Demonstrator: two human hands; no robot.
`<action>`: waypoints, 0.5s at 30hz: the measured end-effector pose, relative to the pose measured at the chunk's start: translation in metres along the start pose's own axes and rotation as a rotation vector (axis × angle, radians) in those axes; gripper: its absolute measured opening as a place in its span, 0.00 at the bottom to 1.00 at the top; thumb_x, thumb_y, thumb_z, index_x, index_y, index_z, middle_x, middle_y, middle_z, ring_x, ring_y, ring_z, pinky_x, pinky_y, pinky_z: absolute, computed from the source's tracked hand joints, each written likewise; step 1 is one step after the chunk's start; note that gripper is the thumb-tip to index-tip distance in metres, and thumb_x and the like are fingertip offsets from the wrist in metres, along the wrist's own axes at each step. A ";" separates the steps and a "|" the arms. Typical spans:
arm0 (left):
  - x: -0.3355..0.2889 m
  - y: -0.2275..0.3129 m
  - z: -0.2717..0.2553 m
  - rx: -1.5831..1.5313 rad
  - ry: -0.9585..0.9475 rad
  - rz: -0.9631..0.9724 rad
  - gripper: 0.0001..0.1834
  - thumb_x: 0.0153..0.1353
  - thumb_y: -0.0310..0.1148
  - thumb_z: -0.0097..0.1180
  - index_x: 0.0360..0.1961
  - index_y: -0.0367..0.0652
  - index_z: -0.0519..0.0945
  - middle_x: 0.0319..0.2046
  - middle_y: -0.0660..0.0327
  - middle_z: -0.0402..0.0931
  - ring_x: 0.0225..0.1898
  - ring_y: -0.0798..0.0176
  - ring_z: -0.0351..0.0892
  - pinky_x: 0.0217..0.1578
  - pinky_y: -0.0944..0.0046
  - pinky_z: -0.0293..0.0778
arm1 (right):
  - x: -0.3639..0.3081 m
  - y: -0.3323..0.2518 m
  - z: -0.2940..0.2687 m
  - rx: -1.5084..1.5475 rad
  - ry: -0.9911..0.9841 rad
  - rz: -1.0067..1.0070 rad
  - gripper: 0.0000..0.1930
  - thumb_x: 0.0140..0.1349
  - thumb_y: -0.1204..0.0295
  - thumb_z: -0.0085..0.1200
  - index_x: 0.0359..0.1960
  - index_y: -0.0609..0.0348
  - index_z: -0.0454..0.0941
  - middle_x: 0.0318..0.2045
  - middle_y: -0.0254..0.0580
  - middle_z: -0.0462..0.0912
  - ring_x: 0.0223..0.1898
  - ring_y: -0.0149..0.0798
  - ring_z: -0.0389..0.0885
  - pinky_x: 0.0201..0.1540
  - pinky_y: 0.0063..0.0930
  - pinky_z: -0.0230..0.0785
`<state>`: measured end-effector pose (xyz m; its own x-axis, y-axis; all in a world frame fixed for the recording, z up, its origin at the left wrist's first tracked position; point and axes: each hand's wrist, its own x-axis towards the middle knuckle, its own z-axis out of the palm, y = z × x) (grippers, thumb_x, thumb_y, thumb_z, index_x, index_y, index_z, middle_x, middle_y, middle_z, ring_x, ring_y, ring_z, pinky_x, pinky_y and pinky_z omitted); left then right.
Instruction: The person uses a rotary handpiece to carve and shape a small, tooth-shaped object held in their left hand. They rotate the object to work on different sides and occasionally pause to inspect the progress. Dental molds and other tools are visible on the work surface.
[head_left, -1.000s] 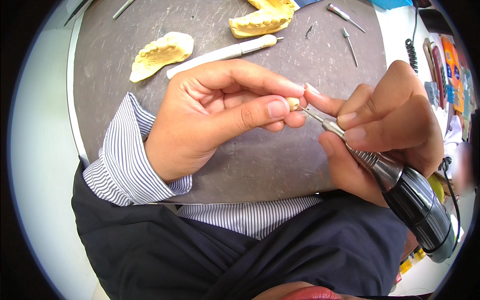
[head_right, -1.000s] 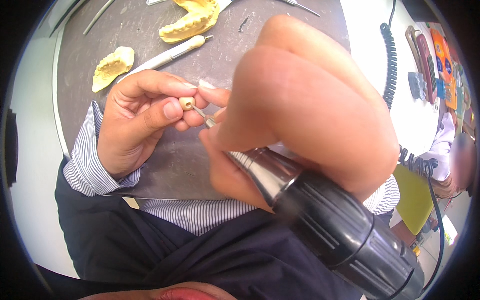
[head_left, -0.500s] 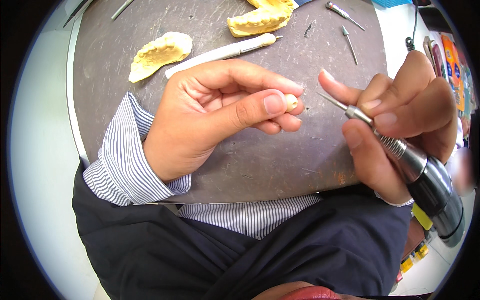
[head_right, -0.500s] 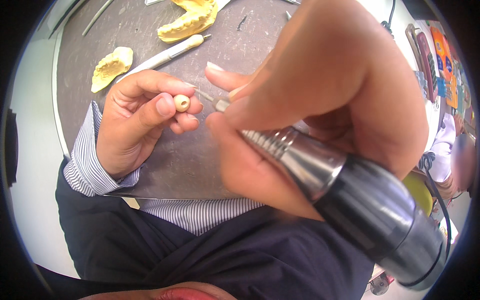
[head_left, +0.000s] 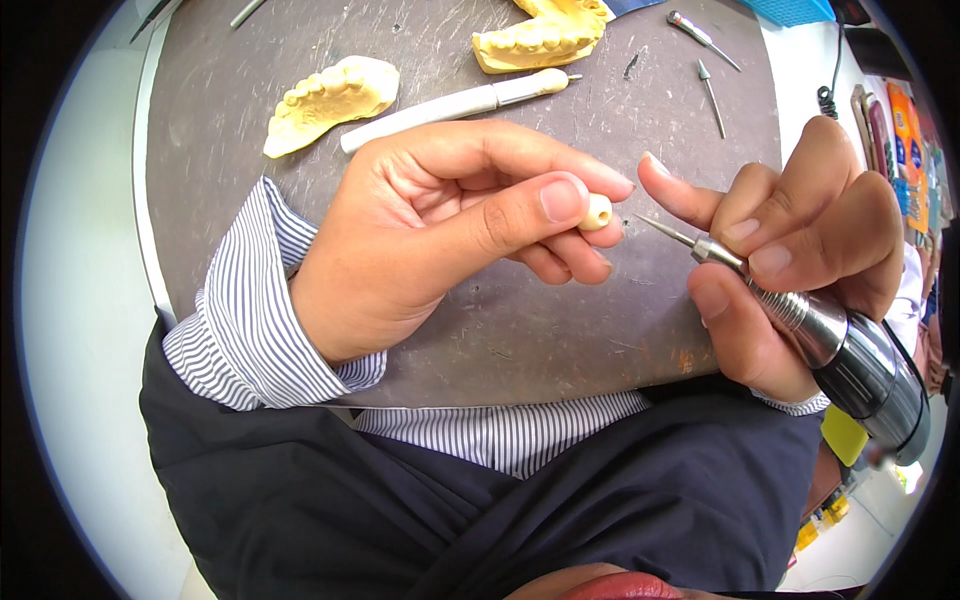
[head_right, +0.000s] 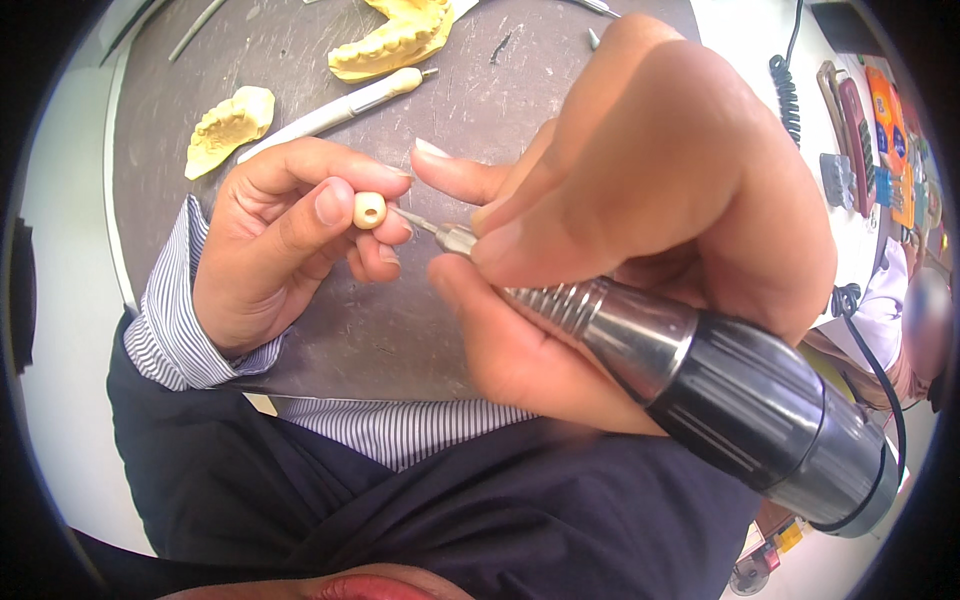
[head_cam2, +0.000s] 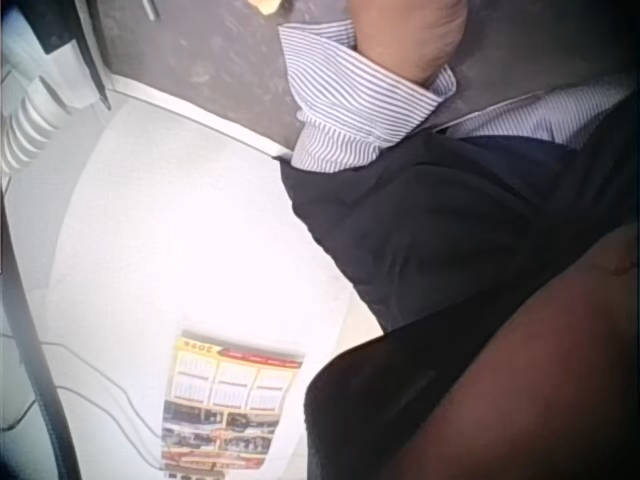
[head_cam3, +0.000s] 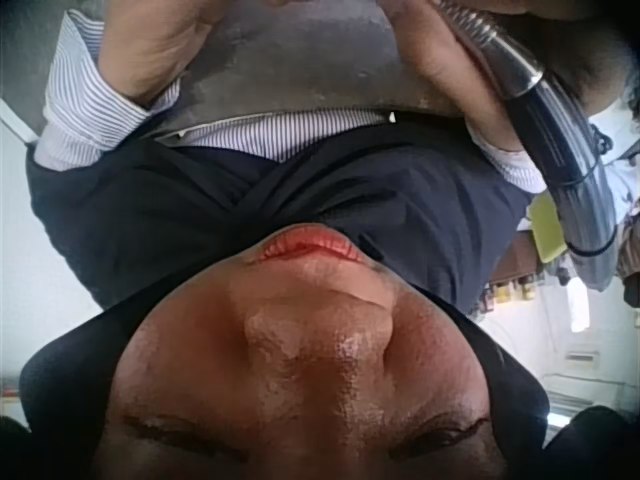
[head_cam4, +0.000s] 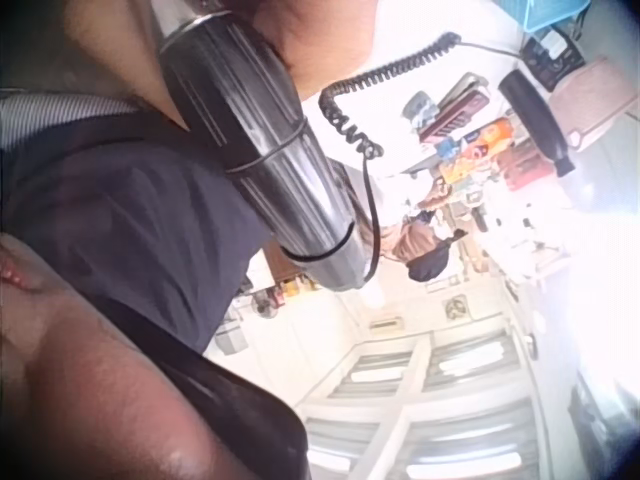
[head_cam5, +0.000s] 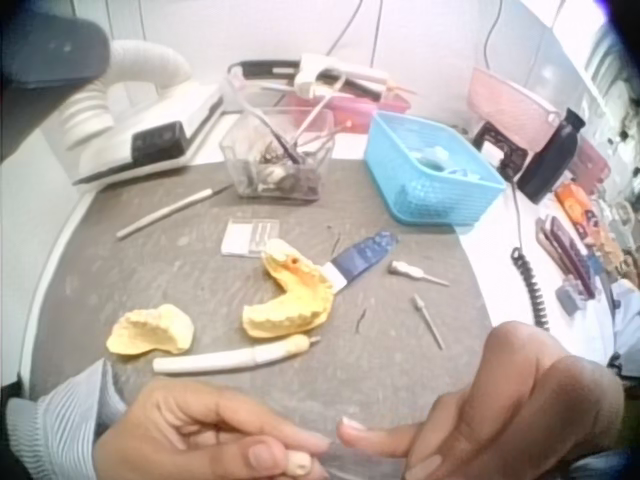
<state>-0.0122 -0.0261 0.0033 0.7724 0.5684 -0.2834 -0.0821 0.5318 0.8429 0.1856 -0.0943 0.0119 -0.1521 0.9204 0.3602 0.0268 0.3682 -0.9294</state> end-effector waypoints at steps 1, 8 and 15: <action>0.000 0.000 0.000 0.002 -0.004 0.002 0.13 0.60 0.33 0.46 0.41 0.34 0.72 0.30 0.56 0.75 0.29 0.68 0.77 0.33 0.71 0.74 | 0.004 -0.010 0.004 -0.066 0.012 0.039 0.15 0.40 0.88 0.52 0.26 0.55 0.64 0.26 0.37 0.62 0.21 0.25 0.65 0.49 0.51 0.66; 0.000 -0.004 -0.003 0.022 -0.020 0.051 0.12 0.59 0.32 0.47 0.40 0.35 0.73 0.31 0.56 0.74 0.30 0.68 0.76 0.32 0.72 0.73 | 0.003 -0.016 0.017 -0.187 0.102 0.087 0.16 0.38 0.88 0.55 0.24 0.53 0.65 0.23 0.36 0.62 0.20 0.25 0.65 0.46 0.50 0.68; -0.001 -0.007 -0.007 0.001 -0.025 0.090 0.10 0.58 0.29 0.48 0.39 0.35 0.73 0.33 0.55 0.73 0.31 0.69 0.76 0.34 0.72 0.74 | 0.005 -0.017 0.025 -0.284 0.071 0.033 0.17 0.37 0.89 0.57 0.24 0.54 0.66 0.24 0.36 0.62 0.19 0.25 0.66 0.45 0.48 0.70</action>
<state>-0.0171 -0.0263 -0.0056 0.7776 0.5978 -0.1946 -0.1514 0.4785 0.8650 0.1601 -0.0989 0.0271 -0.0772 0.9356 0.3445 0.3077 0.3511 -0.8843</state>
